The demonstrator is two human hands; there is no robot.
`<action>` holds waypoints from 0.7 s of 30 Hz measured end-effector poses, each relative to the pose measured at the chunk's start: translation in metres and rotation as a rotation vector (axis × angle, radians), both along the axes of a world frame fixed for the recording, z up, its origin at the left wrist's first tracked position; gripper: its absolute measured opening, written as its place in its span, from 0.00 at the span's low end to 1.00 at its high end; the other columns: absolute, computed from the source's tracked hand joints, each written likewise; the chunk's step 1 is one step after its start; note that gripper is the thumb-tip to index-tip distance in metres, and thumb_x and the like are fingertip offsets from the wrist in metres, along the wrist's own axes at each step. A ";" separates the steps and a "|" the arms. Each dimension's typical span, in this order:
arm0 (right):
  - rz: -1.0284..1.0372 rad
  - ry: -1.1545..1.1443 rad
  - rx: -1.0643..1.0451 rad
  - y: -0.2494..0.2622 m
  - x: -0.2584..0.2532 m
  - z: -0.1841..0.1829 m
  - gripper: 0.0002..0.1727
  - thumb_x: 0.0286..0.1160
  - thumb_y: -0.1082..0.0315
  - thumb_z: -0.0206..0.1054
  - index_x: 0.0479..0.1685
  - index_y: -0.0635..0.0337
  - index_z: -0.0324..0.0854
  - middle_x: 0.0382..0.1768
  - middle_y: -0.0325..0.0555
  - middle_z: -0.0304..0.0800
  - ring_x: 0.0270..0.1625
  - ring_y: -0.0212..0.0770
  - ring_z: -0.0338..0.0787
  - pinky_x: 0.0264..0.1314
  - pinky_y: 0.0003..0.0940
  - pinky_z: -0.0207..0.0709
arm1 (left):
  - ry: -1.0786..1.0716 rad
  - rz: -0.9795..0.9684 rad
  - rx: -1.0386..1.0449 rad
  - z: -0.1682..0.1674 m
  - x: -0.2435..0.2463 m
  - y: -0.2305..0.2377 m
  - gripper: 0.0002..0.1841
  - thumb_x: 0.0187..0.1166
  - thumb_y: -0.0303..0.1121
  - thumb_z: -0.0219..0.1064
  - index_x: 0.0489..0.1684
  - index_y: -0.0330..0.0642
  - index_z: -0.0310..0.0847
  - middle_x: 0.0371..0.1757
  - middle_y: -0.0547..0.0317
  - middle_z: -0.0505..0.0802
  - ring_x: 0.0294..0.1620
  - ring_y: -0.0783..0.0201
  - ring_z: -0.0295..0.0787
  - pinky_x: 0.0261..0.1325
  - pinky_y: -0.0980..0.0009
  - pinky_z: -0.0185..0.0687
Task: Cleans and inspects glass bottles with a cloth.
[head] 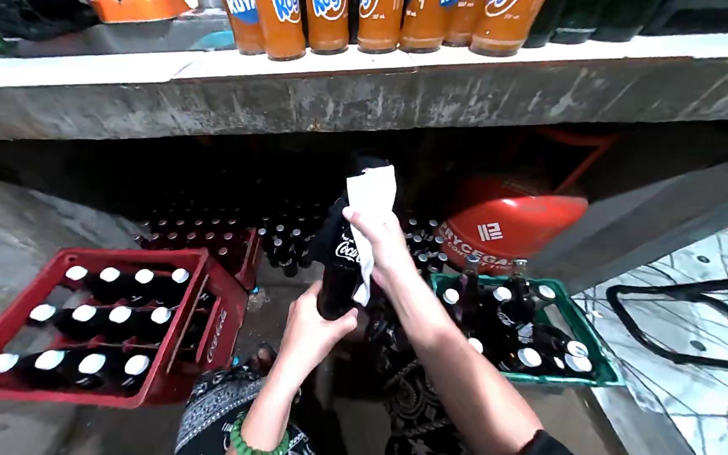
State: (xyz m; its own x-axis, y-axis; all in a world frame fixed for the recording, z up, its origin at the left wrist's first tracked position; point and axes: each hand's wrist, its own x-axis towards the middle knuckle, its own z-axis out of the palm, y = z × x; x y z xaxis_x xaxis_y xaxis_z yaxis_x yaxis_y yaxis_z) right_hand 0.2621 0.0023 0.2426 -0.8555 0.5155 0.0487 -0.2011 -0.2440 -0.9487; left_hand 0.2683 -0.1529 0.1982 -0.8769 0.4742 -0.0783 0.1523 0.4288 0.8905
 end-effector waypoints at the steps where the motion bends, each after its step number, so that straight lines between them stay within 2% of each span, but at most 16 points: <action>1: -0.021 -0.015 0.052 -0.012 0.000 -0.009 0.37 0.65 0.63 0.80 0.76 0.58 0.68 0.49 0.47 0.89 0.45 0.36 0.90 0.47 0.36 0.87 | 0.104 0.084 -0.083 0.003 0.001 0.002 0.33 0.59 0.45 0.82 0.63 0.34 0.83 0.46 0.47 0.94 0.50 0.54 0.93 0.58 0.50 0.85; 2: -0.021 -0.034 0.083 -0.024 0.001 -0.019 0.46 0.60 0.65 0.83 0.81 0.62 0.62 0.53 0.51 0.88 0.50 0.38 0.91 0.54 0.37 0.88 | 0.189 0.156 -0.129 0.004 0.001 0.004 0.35 0.58 0.43 0.84 0.64 0.31 0.82 0.46 0.42 0.94 0.50 0.49 0.93 0.58 0.47 0.84; 4: 0.026 -0.073 0.096 -0.041 0.003 -0.039 0.54 0.51 0.65 0.87 0.82 0.67 0.57 0.58 0.53 0.87 0.56 0.37 0.91 0.61 0.34 0.87 | 0.309 0.221 -0.180 0.002 0.001 0.006 0.38 0.53 0.37 0.87 0.64 0.25 0.78 0.48 0.35 0.93 0.50 0.43 0.93 0.58 0.46 0.85; 6: 0.094 -0.054 0.029 -0.037 0.001 -0.050 0.51 0.50 0.68 0.86 0.78 0.71 0.61 0.57 0.54 0.88 0.56 0.37 0.91 0.62 0.33 0.87 | 0.288 0.103 -0.210 0.003 -0.001 -0.002 0.44 0.54 0.40 0.87 0.70 0.22 0.72 0.57 0.29 0.90 0.59 0.38 0.91 0.65 0.44 0.83; 7: 0.143 -0.036 0.004 -0.030 0.000 -0.054 0.47 0.50 0.70 0.84 0.75 0.72 0.64 0.55 0.53 0.89 0.55 0.36 0.92 0.61 0.33 0.88 | 0.234 -0.001 -0.214 0.006 -0.002 -0.010 0.48 0.57 0.46 0.87 0.74 0.22 0.70 0.62 0.29 0.88 0.64 0.38 0.88 0.70 0.43 0.80; 8: 0.216 -0.017 -0.016 -0.020 0.002 -0.058 0.43 0.51 0.71 0.83 0.72 0.72 0.67 0.53 0.50 0.90 0.54 0.35 0.92 0.61 0.33 0.88 | 0.206 -0.071 -0.188 0.007 -0.006 -0.020 0.46 0.56 0.52 0.86 0.70 0.25 0.75 0.59 0.33 0.90 0.62 0.42 0.89 0.69 0.44 0.81; 9: 0.303 0.006 -0.029 -0.010 0.006 -0.062 0.39 0.52 0.71 0.81 0.69 0.70 0.69 0.51 0.46 0.91 0.53 0.33 0.92 0.60 0.32 0.88 | 0.217 -0.082 -0.111 0.007 -0.015 -0.029 0.38 0.56 0.55 0.85 0.57 0.30 0.85 0.48 0.42 0.93 0.52 0.49 0.91 0.60 0.48 0.85; 10: 0.400 0.029 -0.047 -0.001 0.012 -0.063 0.35 0.52 0.71 0.80 0.66 0.66 0.71 0.49 0.40 0.93 0.52 0.30 0.92 0.60 0.31 0.88 | 0.229 -0.048 -0.002 0.007 -0.027 -0.038 0.28 0.61 0.55 0.81 0.44 0.37 0.92 0.40 0.53 0.95 0.44 0.59 0.93 0.52 0.57 0.88; 11: 0.505 0.049 -0.075 0.004 0.020 -0.066 0.32 0.54 0.70 0.79 0.63 0.61 0.72 0.48 0.34 0.94 0.52 0.27 0.92 0.60 0.29 0.87 | 0.243 0.004 0.142 0.006 -0.041 -0.045 0.22 0.68 0.52 0.76 0.39 0.39 0.92 0.37 0.61 0.95 0.38 0.69 0.91 0.46 0.66 0.88; 13: 0.730 0.068 -0.155 0.001 0.032 -0.075 0.29 0.53 0.65 0.81 0.60 0.52 0.78 0.48 0.27 0.95 0.51 0.23 0.92 0.59 0.26 0.87 | 0.168 -0.007 0.418 0.005 -0.069 -0.057 0.25 0.81 0.51 0.64 0.57 0.34 0.85 0.51 0.59 0.94 0.50 0.70 0.91 0.55 0.70 0.87; 14: 0.851 0.085 -0.175 -0.006 0.035 -0.083 0.28 0.54 0.61 0.83 0.60 0.48 0.82 0.49 0.25 0.96 0.52 0.22 0.92 0.60 0.25 0.87 | 0.063 -0.075 0.569 0.000 -0.080 -0.058 0.31 0.82 0.56 0.62 0.65 0.34 0.80 0.59 0.55 0.93 0.58 0.65 0.90 0.62 0.67 0.86; 15: 0.957 0.094 -0.155 -0.016 0.034 -0.090 0.29 0.54 0.57 0.83 0.62 0.46 0.83 0.51 0.22 0.95 0.54 0.20 0.91 0.61 0.24 0.86 | -0.053 -0.168 0.716 -0.006 -0.087 -0.057 0.36 0.77 0.64 0.64 0.66 0.35 0.80 0.62 0.51 0.93 0.64 0.59 0.89 0.68 0.63 0.85; 16: 1.025 0.078 -0.123 -0.028 0.033 -0.094 0.31 0.53 0.56 0.82 0.62 0.48 0.81 0.50 0.21 0.94 0.53 0.19 0.90 0.60 0.24 0.85 | -0.119 -0.257 0.831 -0.010 -0.090 -0.054 0.34 0.75 0.64 0.66 0.57 0.38 0.87 0.60 0.48 0.94 0.65 0.54 0.90 0.71 0.57 0.83; 18: 1.107 0.045 -0.076 -0.047 0.030 -0.101 0.33 0.55 0.60 0.79 0.65 0.56 0.76 0.50 0.24 0.93 0.53 0.19 0.90 0.60 0.25 0.84 | -0.037 -0.393 0.889 -0.013 -0.090 -0.055 0.23 0.82 0.55 0.59 0.32 0.49 0.93 0.48 0.55 0.98 0.62 0.55 0.93 0.77 0.55 0.80; 19: 1.105 0.029 -0.035 -0.051 0.027 -0.100 0.31 0.57 0.66 0.77 0.65 0.63 0.74 0.50 0.30 0.92 0.52 0.21 0.89 0.60 0.26 0.85 | 0.035 -0.402 0.872 -0.014 -0.089 -0.057 0.22 0.85 0.50 0.57 0.26 0.53 0.92 0.44 0.59 0.98 0.61 0.55 0.93 0.77 0.55 0.80; 21: 0.995 -0.018 0.136 -0.050 0.025 -0.087 0.30 0.60 0.74 0.78 0.65 0.73 0.74 0.50 0.46 0.90 0.52 0.29 0.90 0.61 0.31 0.84 | 0.091 -0.311 0.831 -0.013 -0.088 -0.058 0.19 0.83 0.42 0.57 0.22 0.55 0.91 0.44 0.58 0.99 0.62 0.54 0.93 0.75 0.55 0.82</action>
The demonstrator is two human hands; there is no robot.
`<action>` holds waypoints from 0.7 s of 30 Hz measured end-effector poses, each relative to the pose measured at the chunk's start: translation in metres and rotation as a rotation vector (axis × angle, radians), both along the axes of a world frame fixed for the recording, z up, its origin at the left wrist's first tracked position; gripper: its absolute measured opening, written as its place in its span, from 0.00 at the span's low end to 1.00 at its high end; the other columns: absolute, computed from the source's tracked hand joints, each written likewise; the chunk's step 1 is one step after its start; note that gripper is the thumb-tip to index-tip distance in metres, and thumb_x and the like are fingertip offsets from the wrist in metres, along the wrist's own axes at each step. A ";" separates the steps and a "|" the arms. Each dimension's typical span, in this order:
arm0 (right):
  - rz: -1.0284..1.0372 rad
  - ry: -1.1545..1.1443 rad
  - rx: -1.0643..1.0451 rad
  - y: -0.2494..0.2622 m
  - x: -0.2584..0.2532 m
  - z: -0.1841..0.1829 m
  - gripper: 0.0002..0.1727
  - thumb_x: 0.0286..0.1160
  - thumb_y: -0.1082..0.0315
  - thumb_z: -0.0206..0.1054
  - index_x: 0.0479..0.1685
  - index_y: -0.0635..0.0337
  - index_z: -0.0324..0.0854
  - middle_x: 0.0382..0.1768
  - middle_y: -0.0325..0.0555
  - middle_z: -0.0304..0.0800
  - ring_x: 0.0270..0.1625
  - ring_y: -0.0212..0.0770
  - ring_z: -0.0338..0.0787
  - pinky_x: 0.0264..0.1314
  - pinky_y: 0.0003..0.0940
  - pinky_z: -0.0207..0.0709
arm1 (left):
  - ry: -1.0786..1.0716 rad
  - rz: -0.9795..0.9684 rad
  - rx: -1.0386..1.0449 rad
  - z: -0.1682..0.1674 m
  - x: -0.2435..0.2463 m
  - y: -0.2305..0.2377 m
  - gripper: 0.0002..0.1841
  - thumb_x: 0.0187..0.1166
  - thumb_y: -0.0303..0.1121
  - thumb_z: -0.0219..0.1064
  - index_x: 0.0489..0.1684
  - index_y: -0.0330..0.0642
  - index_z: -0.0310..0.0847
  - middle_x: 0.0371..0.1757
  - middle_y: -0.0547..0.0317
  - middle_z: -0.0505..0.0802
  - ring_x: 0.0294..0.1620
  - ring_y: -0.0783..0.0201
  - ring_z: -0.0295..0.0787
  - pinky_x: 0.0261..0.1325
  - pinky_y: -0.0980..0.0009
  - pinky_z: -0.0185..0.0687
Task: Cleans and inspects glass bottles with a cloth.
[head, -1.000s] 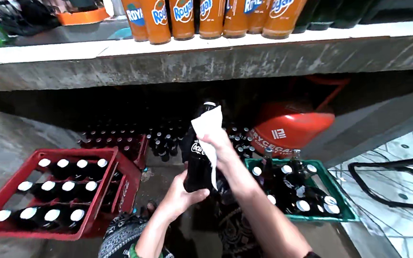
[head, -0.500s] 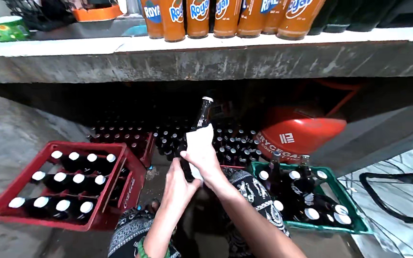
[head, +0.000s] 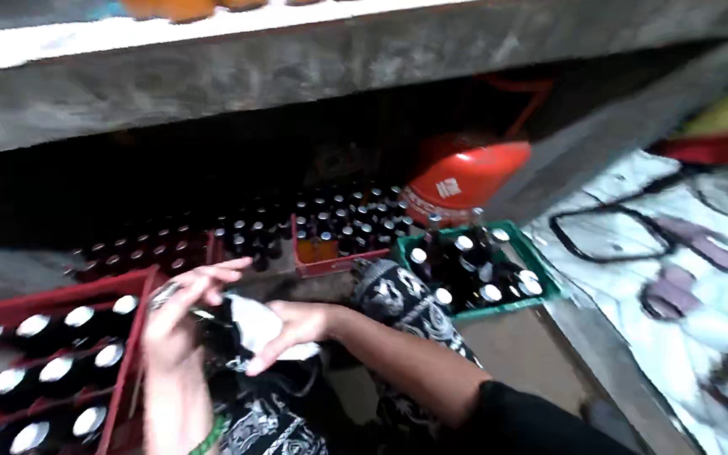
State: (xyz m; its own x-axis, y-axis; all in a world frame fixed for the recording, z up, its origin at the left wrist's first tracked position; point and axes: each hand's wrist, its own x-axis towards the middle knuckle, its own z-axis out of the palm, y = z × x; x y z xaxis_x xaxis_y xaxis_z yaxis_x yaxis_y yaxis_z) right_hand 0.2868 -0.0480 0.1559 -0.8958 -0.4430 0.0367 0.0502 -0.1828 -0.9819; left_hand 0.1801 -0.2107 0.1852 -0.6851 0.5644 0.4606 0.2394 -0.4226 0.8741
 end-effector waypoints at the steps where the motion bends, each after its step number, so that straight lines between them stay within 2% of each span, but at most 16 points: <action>1: -0.075 0.039 0.128 0.005 0.000 0.009 0.36 0.59 0.73 0.82 0.70 0.74 0.73 0.54 0.54 0.90 0.56 0.36 0.90 0.66 0.36 0.83 | -0.038 0.076 -0.006 0.002 0.002 0.002 0.18 0.80 0.38 0.56 0.21 0.54 0.90 0.46 0.56 0.99 0.63 0.54 0.93 0.72 0.57 0.84; 2: -0.148 0.078 0.283 0.010 0.002 0.019 0.43 0.56 0.68 0.86 0.76 0.71 0.71 0.58 0.60 0.89 0.61 0.45 0.89 0.69 0.45 0.81 | -0.071 0.157 0.002 0.006 0.005 0.006 0.17 0.78 0.33 0.54 0.20 0.52 0.88 0.47 0.55 0.99 0.62 0.54 0.93 0.71 0.58 0.84; 4: -0.287 0.150 0.588 0.023 0.008 0.037 0.48 0.52 0.55 0.88 0.77 0.62 0.70 0.55 0.60 0.90 0.60 0.56 0.90 0.63 0.60 0.81 | -0.130 0.319 0.043 0.018 0.012 0.020 0.16 0.76 0.26 0.47 0.21 0.48 0.79 0.41 0.52 0.98 0.58 0.52 0.95 0.68 0.58 0.87; 6: -0.428 0.212 0.798 0.040 0.022 0.052 0.48 0.52 0.49 0.87 0.78 0.54 0.72 0.57 0.57 0.90 0.62 0.58 0.89 0.64 0.62 0.78 | -0.235 0.442 0.109 0.036 0.020 0.041 0.16 0.80 0.23 0.41 0.27 0.43 0.73 0.36 0.50 0.96 0.51 0.52 0.96 0.63 0.58 0.90; 8: -0.595 0.233 0.930 0.063 0.039 0.061 0.49 0.52 0.47 0.87 0.81 0.50 0.73 0.65 0.58 0.87 0.70 0.58 0.84 0.73 0.61 0.73 | -0.295 0.462 0.208 0.050 0.025 0.066 0.14 0.84 0.24 0.42 0.29 0.43 0.71 0.28 0.55 0.91 0.42 0.54 0.95 0.58 0.56 0.92; 11: -0.861 0.073 0.870 0.109 0.067 0.055 0.51 0.51 0.48 0.88 0.83 0.49 0.72 0.71 0.60 0.82 0.73 0.59 0.81 0.76 0.59 0.72 | -0.257 0.385 0.261 0.061 0.043 0.121 0.12 0.84 0.25 0.45 0.33 0.45 0.73 0.28 0.60 0.87 0.38 0.58 0.91 0.55 0.57 0.90; 13: -1.046 -0.046 0.717 0.138 0.090 0.036 0.54 0.47 0.51 0.91 0.83 0.53 0.70 0.67 0.62 0.84 0.68 0.58 0.85 0.71 0.57 0.79 | -0.208 0.352 0.174 0.062 0.071 0.174 0.12 0.83 0.24 0.45 0.34 0.47 0.73 0.28 0.65 0.86 0.36 0.64 0.89 0.53 0.63 0.88; 15: -1.215 -0.111 0.650 0.162 0.117 0.006 0.53 0.43 0.52 0.93 0.78 0.58 0.73 0.61 0.63 0.87 0.62 0.59 0.89 0.65 0.59 0.82 | -0.171 0.345 0.057 0.055 0.103 0.226 0.12 0.79 0.22 0.48 0.31 0.49 0.74 0.27 0.70 0.86 0.34 0.69 0.88 0.48 0.67 0.88; 17: -1.258 -0.265 0.741 0.182 0.146 -0.017 0.53 0.45 0.47 0.91 0.77 0.61 0.72 0.60 0.65 0.87 0.61 0.61 0.89 0.64 0.60 0.82 | -0.206 0.321 -0.023 0.035 0.128 0.266 0.11 0.77 0.22 0.52 0.31 0.49 0.75 0.28 0.70 0.88 0.34 0.70 0.88 0.47 0.70 0.87; 19: -1.211 -0.469 0.887 0.199 0.175 -0.027 0.55 0.47 0.40 0.88 0.77 0.61 0.72 0.61 0.67 0.86 0.60 0.65 0.90 0.62 0.63 0.82 | -0.274 0.300 -0.068 0.012 0.148 0.296 0.11 0.78 0.21 0.56 0.28 0.47 0.76 0.28 0.68 0.88 0.33 0.71 0.88 0.44 0.72 0.87; 21: -1.093 -0.681 0.963 0.217 0.203 -0.027 0.54 0.52 0.41 0.87 0.80 0.60 0.70 0.64 0.70 0.84 0.63 0.70 0.87 0.63 0.69 0.78 | -0.337 0.288 -0.098 -0.010 0.167 0.317 0.12 0.79 0.20 0.58 0.25 0.45 0.75 0.26 0.65 0.88 0.32 0.69 0.88 0.43 0.71 0.86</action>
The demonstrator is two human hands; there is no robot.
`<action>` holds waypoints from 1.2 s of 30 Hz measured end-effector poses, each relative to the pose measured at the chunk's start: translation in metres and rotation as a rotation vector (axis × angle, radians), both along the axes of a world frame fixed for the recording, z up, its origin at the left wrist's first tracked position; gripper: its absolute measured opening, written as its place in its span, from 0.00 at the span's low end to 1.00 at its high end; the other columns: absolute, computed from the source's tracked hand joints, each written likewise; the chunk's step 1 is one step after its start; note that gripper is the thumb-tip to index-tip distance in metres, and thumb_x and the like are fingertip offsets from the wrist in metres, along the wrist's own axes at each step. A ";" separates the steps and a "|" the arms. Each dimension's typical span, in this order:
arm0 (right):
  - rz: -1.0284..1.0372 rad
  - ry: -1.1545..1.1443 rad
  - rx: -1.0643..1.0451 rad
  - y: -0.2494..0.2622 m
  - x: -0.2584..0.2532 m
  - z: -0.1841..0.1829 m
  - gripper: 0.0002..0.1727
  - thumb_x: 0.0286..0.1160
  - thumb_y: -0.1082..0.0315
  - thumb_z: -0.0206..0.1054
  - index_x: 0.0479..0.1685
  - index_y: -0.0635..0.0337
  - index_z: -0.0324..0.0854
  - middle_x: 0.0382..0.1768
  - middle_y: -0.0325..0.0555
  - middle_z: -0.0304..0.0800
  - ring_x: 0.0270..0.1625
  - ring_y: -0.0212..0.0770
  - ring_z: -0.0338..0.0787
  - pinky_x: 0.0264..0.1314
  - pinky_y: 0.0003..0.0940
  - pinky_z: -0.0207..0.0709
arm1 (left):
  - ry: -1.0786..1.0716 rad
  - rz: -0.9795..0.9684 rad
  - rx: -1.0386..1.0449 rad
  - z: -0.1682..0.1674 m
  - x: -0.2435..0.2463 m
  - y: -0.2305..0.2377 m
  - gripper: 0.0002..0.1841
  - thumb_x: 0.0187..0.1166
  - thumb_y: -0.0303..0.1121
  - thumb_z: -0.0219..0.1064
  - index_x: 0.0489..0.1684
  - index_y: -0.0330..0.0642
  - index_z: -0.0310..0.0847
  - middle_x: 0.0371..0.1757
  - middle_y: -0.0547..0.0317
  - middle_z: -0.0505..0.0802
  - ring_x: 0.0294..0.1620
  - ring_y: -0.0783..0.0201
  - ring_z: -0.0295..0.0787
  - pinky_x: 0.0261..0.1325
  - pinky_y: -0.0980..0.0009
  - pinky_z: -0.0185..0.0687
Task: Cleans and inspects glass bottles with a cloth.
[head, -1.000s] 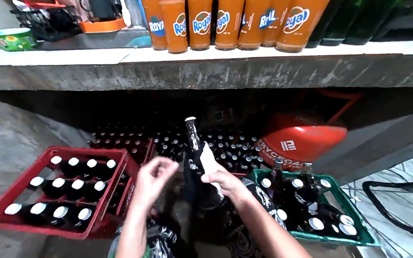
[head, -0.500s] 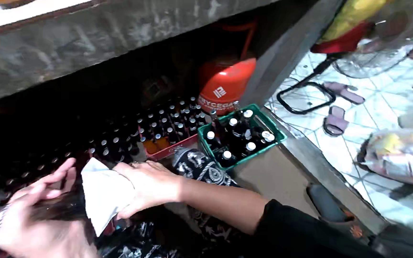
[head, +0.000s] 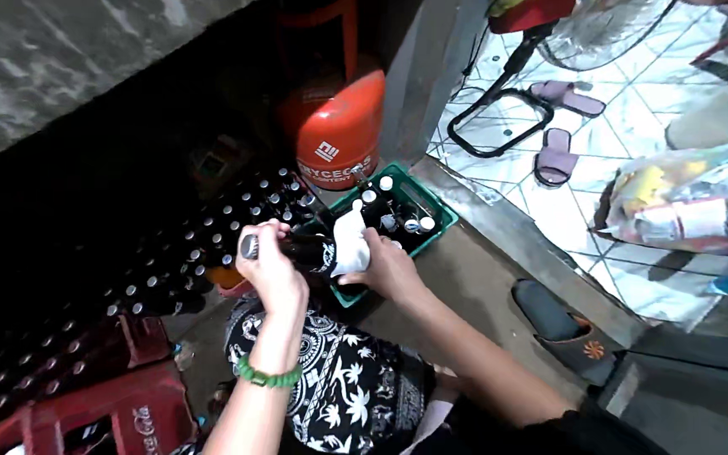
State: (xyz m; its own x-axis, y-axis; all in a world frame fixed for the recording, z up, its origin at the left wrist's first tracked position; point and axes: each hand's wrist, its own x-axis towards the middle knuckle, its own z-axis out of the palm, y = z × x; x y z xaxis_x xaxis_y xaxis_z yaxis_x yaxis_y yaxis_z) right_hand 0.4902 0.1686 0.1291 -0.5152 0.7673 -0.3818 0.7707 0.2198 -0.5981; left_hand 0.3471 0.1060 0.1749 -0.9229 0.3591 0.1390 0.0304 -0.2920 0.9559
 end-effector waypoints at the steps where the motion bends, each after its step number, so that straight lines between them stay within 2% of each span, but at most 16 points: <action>1: -0.003 -0.068 -0.017 0.008 0.016 -0.002 0.51 0.54 0.44 0.87 0.79 0.60 0.72 0.63 0.70 0.84 0.64 0.71 0.86 0.63 0.70 0.78 | -0.002 -0.002 -0.016 -0.010 0.008 0.007 0.12 0.77 0.19 0.59 0.23 0.45 0.75 0.25 0.64 0.88 0.31 0.69 0.88 0.43 0.71 0.86; 5: -0.050 -0.070 0.007 0.027 0.081 -0.007 0.36 0.62 0.51 0.84 0.66 0.63 0.79 0.49 0.68 0.90 0.56 0.71 0.89 0.58 0.72 0.79 | 0.065 -0.035 -0.059 -0.037 0.025 0.022 0.13 0.74 0.19 0.60 0.20 0.46 0.76 0.25 0.66 0.89 0.32 0.71 0.88 0.44 0.73 0.86; 8: -0.111 0.029 0.097 0.034 0.106 -0.002 0.32 0.64 0.53 0.83 0.61 0.66 0.80 0.42 0.67 0.91 0.50 0.69 0.91 0.54 0.71 0.80 | 0.083 -0.043 -0.045 -0.051 0.028 0.033 0.13 0.74 0.19 0.61 0.19 0.46 0.77 0.26 0.66 0.89 0.33 0.71 0.88 0.44 0.73 0.85; 13: -0.187 0.179 0.292 0.040 0.113 0.012 0.34 0.61 0.54 0.84 0.63 0.66 0.81 0.40 0.65 0.92 0.45 0.66 0.93 0.51 0.70 0.81 | 0.114 -0.160 -0.130 -0.074 0.047 0.049 0.07 0.75 0.21 0.62 0.27 0.41 0.79 0.33 0.65 0.90 0.42 0.71 0.90 0.52 0.69 0.87; 16: -0.167 0.290 0.377 0.039 0.117 0.014 0.37 0.62 0.52 0.81 0.65 0.71 0.79 0.47 0.69 0.91 0.51 0.66 0.92 0.55 0.69 0.81 | 0.134 -0.202 -0.284 -0.082 0.058 0.052 0.02 0.73 0.22 0.70 0.32 0.33 0.84 0.33 0.57 0.91 0.38 0.70 0.88 0.48 0.69 0.86; 17: -0.177 0.351 0.377 0.038 0.118 0.015 0.38 0.64 0.52 0.79 0.67 0.73 0.76 0.52 0.69 0.90 0.55 0.62 0.92 0.60 0.64 0.82 | 0.144 -0.231 -0.334 -0.086 0.061 0.053 0.03 0.73 0.23 0.72 0.34 0.31 0.85 0.35 0.53 0.91 0.41 0.66 0.89 0.51 0.66 0.86; 19: -0.215 0.534 0.330 0.034 0.118 0.017 0.39 0.68 0.58 0.75 0.74 0.78 0.68 0.61 0.66 0.86 0.62 0.45 0.88 0.67 0.43 0.81 | 0.164 -0.289 -0.405 -0.091 0.067 0.055 0.07 0.72 0.25 0.73 0.36 0.28 0.88 0.42 0.43 0.92 0.51 0.55 0.89 0.61 0.59 0.83; 20: -0.242 0.645 0.280 0.032 0.118 0.017 0.38 0.72 0.61 0.72 0.75 0.80 0.63 0.61 0.60 0.84 0.61 0.34 0.86 0.67 0.32 0.81 | 0.166 -0.304 -0.422 -0.093 0.070 0.057 0.07 0.71 0.25 0.72 0.36 0.27 0.88 0.44 0.42 0.92 0.53 0.52 0.87 0.63 0.57 0.81; 22: -0.334 0.854 0.141 0.027 0.110 0.021 0.29 0.78 0.68 0.66 0.74 0.74 0.61 0.51 0.35 0.85 0.47 0.18 0.86 0.54 0.20 0.84 | 0.146 -0.328 -0.466 -0.094 0.073 0.058 0.08 0.71 0.26 0.73 0.37 0.27 0.89 0.48 0.40 0.91 0.57 0.50 0.86 0.66 0.56 0.79; 24: -0.454 1.009 0.003 0.026 0.100 0.030 0.17 0.80 0.70 0.59 0.66 0.62 0.66 0.43 0.20 0.87 0.42 0.16 0.88 0.50 0.20 0.86 | 0.112 -0.362 -0.536 -0.091 0.072 0.058 0.09 0.72 0.26 0.73 0.40 0.26 0.89 0.52 0.37 0.90 0.61 0.48 0.84 0.69 0.55 0.76; 26: -0.502 1.142 -0.108 0.026 0.091 0.041 0.14 0.82 0.68 0.54 0.63 0.57 0.68 0.45 0.21 0.90 0.50 0.21 0.91 0.59 0.25 0.87 | 0.074 -0.431 -0.638 -0.086 0.067 0.058 0.09 0.74 0.28 0.73 0.42 0.27 0.88 0.56 0.35 0.88 0.64 0.46 0.81 0.71 0.54 0.73; 29: -0.426 1.343 -0.165 0.031 0.083 0.050 0.10 0.82 0.61 0.56 0.55 0.47 0.77 0.46 0.25 0.95 0.54 0.25 0.93 0.62 0.28 0.88 | -0.002 -0.513 -0.754 -0.079 0.062 0.058 0.13 0.73 0.28 0.75 0.49 0.29 0.87 0.63 0.35 0.85 0.69 0.44 0.78 0.74 0.53 0.71; 31: -0.372 1.392 -0.158 0.032 0.080 0.056 0.11 0.83 0.60 0.53 0.53 0.43 0.80 0.46 0.24 0.96 0.54 0.24 0.93 0.62 0.27 0.87 | -0.063 -0.525 -0.776 -0.072 0.059 0.057 0.23 0.70 0.30 0.79 0.62 0.30 0.82 0.71 0.31 0.81 0.75 0.40 0.74 0.78 0.48 0.69; 33: -0.380 1.401 -0.153 0.028 0.075 0.066 0.13 0.83 0.63 0.49 0.50 0.43 0.81 0.43 0.24 0.96 0.52 0.22 0.93 0.60 0.24 0.88 | -0.067 -0.483 -0.696 -0.055 0.055 0.048 0.33 0.69 0.34 0.80 0.73 0.31 0.74 0.76 0.29 0.77 0.80 0.37 0.70 0.81 0.46 0.67; 35: -0.486 1.339 -0.203 0.012 0.060 0.097 0.17 0.83 0.72 0.42 0.45 0.46 0.78 0.36 0.19 0.95 0.45 0.15 0.92 0.53 0.16 0.87 | -0.031 -0.450 -0.513 -0.031 0.048 0.033 0.27 0.79 0.36 0.71 0.73 0.30 0.74 0.75 0.33 0.80 0.78 0.45 0.74 0.79 0.52 0.71; 36: -0.575 1.230 -0.263 0.001 0.046 0.126 0.19 0.81 0.78 0.34 0.40 0.49 0.70 0.27 0.15 0.89 0.36 0.09 0.88 0.46 0.09 0.84 | -0.075 -0.481 -0.422 -0.016 0.042 0.023 0.22 0.86 0.37 0.62 0.71 0.31 0.76 0.71 0.38 0.83 0.74 0.52 0.79 0.74 0.56 0.76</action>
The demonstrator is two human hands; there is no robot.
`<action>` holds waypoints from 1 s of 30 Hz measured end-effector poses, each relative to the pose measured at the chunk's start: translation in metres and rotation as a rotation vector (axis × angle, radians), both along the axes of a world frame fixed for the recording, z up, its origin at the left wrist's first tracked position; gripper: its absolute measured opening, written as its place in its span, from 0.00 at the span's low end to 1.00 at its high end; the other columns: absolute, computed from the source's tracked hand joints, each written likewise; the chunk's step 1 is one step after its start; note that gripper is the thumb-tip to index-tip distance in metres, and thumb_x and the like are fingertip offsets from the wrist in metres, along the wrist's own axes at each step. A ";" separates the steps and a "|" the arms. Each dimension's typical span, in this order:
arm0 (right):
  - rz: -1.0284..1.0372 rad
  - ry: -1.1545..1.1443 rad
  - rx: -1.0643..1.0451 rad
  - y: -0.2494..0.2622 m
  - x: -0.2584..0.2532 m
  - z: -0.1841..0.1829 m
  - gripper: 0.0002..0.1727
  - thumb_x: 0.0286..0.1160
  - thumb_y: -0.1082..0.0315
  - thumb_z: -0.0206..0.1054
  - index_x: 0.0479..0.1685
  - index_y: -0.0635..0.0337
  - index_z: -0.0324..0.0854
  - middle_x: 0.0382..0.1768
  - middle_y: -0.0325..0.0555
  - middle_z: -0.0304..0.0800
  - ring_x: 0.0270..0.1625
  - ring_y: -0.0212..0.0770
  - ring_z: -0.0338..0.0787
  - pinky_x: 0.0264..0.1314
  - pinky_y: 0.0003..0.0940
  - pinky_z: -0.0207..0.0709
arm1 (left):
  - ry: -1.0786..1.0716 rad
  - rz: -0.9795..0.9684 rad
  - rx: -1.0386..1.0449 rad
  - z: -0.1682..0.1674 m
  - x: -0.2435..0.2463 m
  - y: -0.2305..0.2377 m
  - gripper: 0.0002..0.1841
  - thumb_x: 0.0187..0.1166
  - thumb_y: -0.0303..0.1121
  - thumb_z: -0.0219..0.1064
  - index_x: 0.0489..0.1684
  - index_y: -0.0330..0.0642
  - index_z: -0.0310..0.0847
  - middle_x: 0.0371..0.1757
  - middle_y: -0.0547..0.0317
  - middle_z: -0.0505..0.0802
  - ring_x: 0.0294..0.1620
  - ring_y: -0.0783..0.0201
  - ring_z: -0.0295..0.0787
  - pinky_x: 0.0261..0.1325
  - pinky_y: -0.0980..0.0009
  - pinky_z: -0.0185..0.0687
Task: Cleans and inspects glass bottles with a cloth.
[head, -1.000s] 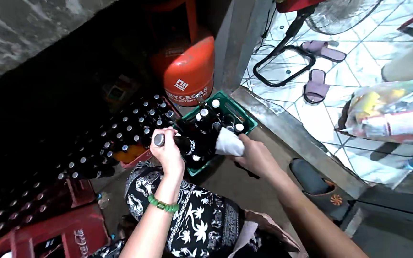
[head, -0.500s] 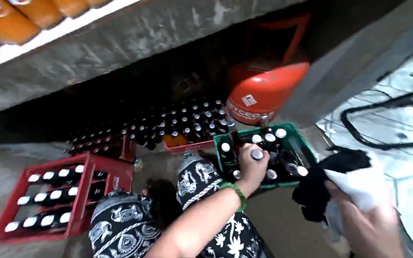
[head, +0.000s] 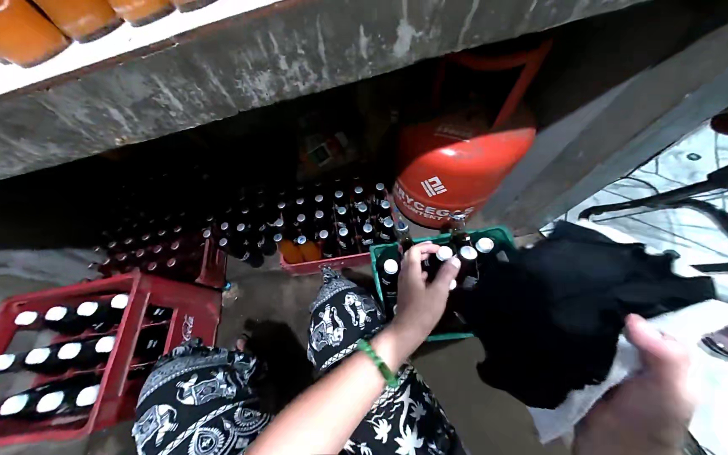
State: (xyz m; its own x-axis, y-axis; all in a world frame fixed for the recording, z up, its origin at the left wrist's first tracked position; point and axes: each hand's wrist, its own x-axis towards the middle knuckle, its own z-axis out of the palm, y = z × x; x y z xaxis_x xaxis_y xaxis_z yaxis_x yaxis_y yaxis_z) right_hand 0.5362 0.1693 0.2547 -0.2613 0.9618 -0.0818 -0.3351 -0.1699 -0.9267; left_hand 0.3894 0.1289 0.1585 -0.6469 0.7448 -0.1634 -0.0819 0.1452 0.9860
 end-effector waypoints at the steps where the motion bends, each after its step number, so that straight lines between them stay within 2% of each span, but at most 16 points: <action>1: 0.020 -0.082 -0.105 -0.007 -0.013 0.021 0.20 0.80 0.82 0.30 0.38 0.52 0.66 0.22 0.14 0.83 0.30 0.07 0.84 0.40 0.06 0.80 | -0.090 -0.033 0.062 0.014 -0.007 -0.011 0.21 0.90 0.39 0.53 0.67 0.31 0.79 0.65 0.44 0.87 0.67 0.58 0.84 0.69 0.60 0.80; 2: 0.058 -0.119 -0.129 -0.011 -0.024 0.026 0.19 0.78 0.84 0.32 0.37 0.54 0.66 0.20 0.14 0.81 0.28 0.06 0.81 0.39 0.05 0.78 | -0.156 -0.081 0.112 0.026 -0.015 -0.023 0.22 0.92 0.41 0.48 0.62 0.31 0.82 0.60 0.50 0.89 0.61 0.65 0.85 0.65 0.65 0.81; 3: 0.115 -0.071 -0.082 -0.015 -0.033 0.018 0.17 0.80 0.81 0.36 0.40 0.53 0.69 0.23 0.13 0.84 0.32 0.07 0.84 0.42 0.06 0.80 | -0.151 -0.125 0.170 0.034 -0.025 -0.036 0.22 0.92 0.40 0.50 0.61 0.30 0.83 0.58 0.52 0.91 0.60 0.69 0.86 0.68 0.67 0.80; 5: 0.278 0.066 0.025 -0.013 -0.061 -0.012 0.06 0.82 0.67 0.54 0.49 0.50 0.76 0.33 0.16 0.92 0.41 0.12 0.90 0.49 0.13 0.85 | 0.061 -0.066 0.235 0.046 -0.044 -0.057 0.13 0.84 0.31 0.64 0.56 0.31 0.87 0.50 0.55 0.94 0.53 0.73 0.89 0.64 0.72 0.85; 7: 0.355 -0.044 0.077 -0.008 -0.100 -0.038 0.19 0.79 0.55 0.61 0.61 0.55 0.74 0.42 0.25 0.91 0.47 0.18 0.90 0.53 0.19 0.86 | 0.278 0.127 0.213 0.058 -0.062 -0.075 0.11 0.77 0.30 0.73 0.52 0.36 0.90 0.45 0.60 0.95 0.48 0.75 0.91 0.58 0.74 0.87; 9: 0.409 -0.156 0.109 -0.013 -0.138 -0.057 0.32 0.82 0.55 0.58 0.82 0.62 0.64 0.63 0.42 0.85 0.62 0.30 0.87 0.64 0.33 0.85 | 0.506 0.290 0.182 0.071 -0.082 -0.094 0.10 0.75 0.32 0.75 0.51 0.42 0.92 0.47 0.65 0.96 0.49 0.75 0.91 0.58 0.71 0.88; 12: 0.542 -0.175 -0.047 -0.042 -0.180 -0.072 0.34 0.85 0.53 0.54 0.88 0.59 0.58 0.72 0.52 0.80 0.65 0.43 0.86 0.57 0.44 0.85 | 0.820 0.372 0.049 0.082 -0.114 -0.118 0.11 0.76 0.34 0.74 0.52 0.45 0.93 0.49 0.66 0.95 0.49 0.77 0.91 0.54 0.74 0.89; 14: 0.711 -0.096 -0.273 -0.065 -0.208 -0.075 0.34 0.91 0.46 0.42 0.91 0.54 0.55 0.75 0.54 0.79 0.66 0.47 0.85 0.55 0.48 0.83 | 0.953 0.383 -0.087 0.076 -0.129 -0.127 0.11 0.76 0.35 0.72 0.52 0.45 0.93 0.48 0.61 0.95 0.47 0.72 0.91 0.54 0.71 0.88; 16: 0.791 0.053 -0.561 -0.081 -0.236 -0.072 0.36 0.92 0.38 0.30 0.84 0.49 0.64 0.62 0.47 0.85 0.59 0.42 0.89 0.54 0.44 0.85 | 0.938 0.273 -0.207 0.065 -0.135 -0.134 0.13 0.79 0.39 0.70 0.53 0.44 0.93 0.48 0.56 0.96 0.49 0.64 0.94 0.55 0.63 0.89; 18: 0.680 0.135 -0.805 -0.088 -0.256 -0.069 0.38 0.89 0.34 0.26 0.54 0.52 0.76 0.34 0.42 0.89 0.35 0.37 0.91 0.36 0.35 0.87 | 0.775 0.123 -0.187 0.056 -0.146 -0.147 0.16 0.82 0.45 0.67 0.57 0.45 0.92 0.49 0.60 0.96 0.43 0.72 0.92 0.46 0.74 0.88; 19: 0.623 0.155 -0.824 -0.085 -0.259 -0.070 0.37 0.90 0.35 0.27 0.53 0.52 0.75 0.31 0.42 0.87 0.34 0.35 0.90 0.34 0.34 0.86 | 0.676 0.128 -0.122 0.052 -0.159 -0.156 0.16 0.82 0.43 0.68 0.56 0.42 0.91 0.48 0.60 0.96 0.41 0.74 0.92 0.43 0.77 0.88; 21: 0.511 0.155 -0.719 -0.074 -0.256 -0.074 0.36 0.92 0.38 0.24 0.53 0.50 0.75 0.30 0.37 0.89 0.34 0.31 0.91 0.33 0.31 0.87 | 0.570 0.335 -0.087 0.040 -0.203 -0.179 0.13 0.82 0.35 0.65 0.52 0.38 0.91 0.44 0.58 0.96 0.37 0.71 0.92 0.42 0.71 0.89; 23: 0.444 0.188 -0.582 -0.062 -0.248 -0.084 0.37 0.91 0.38 0.17 0.57 0.47 0.72 0.34 0.32 0.90 0.38 0.26 0.91 0.37 0.29 0.88 | 0.522 0.624 -0.277 0.015 -0.263 -0.202 0.11 0.86 0.33 0.62 0.52 0.37 0.88 0.43 0.52 0.95 0.37 0.61 0.92 0.44 0.59 0.89; 25: 0.372 0.201 -0.492 -0.058 -0.245 -0.093 0.39 0.89 0.38 0.14 0.58 0.45 0.73 0.37 0.29 0.91 0.41 0.24 0.92 0.39 0.27 0.89 | 0.444 0.772 -0.539 -0.027 -0.321 -0.219 0.13 0.85 0.33 0.63 0.56 0.34 0.86 0.49 0.38 0.93 0.51 0.43 0.91 0.59 0.41 0.81; 27: 0.310 0.206 -0.462 -0.062 -0.246 -0.093 0.38 0.90 0.38 0.16 0.60 0.44 0.72 0.39 0.28 0.91 0.44 0.23 0.92 0.42 0.27 0.89 | 0.379 0.702 -0.760 -0.070 -0.361 -0.223 0.17 0.84 0.34 0.65 0.63 0.33 0.83 0.58 0.31 0.90 0.64 0.36 0.87 0.70 0.38 0.76; 30: 0.274 0.194 -0.427 -0.069 -0.251 -0.090 0.35 0.91 0.39 0.19 0.59 0.44 0.72 0.39 0.26 0.92 0.44 0.22 0.92 0.43 0.25 0.89 | 0.353 0.484 -0.937 -0.116 -0.391 -0.205 0.27 0.86 0.39 0.63 0.80 0.32 0.70 0.67 0.27 0.86 0.71 0.33 0.84 0.74 0.38 0.75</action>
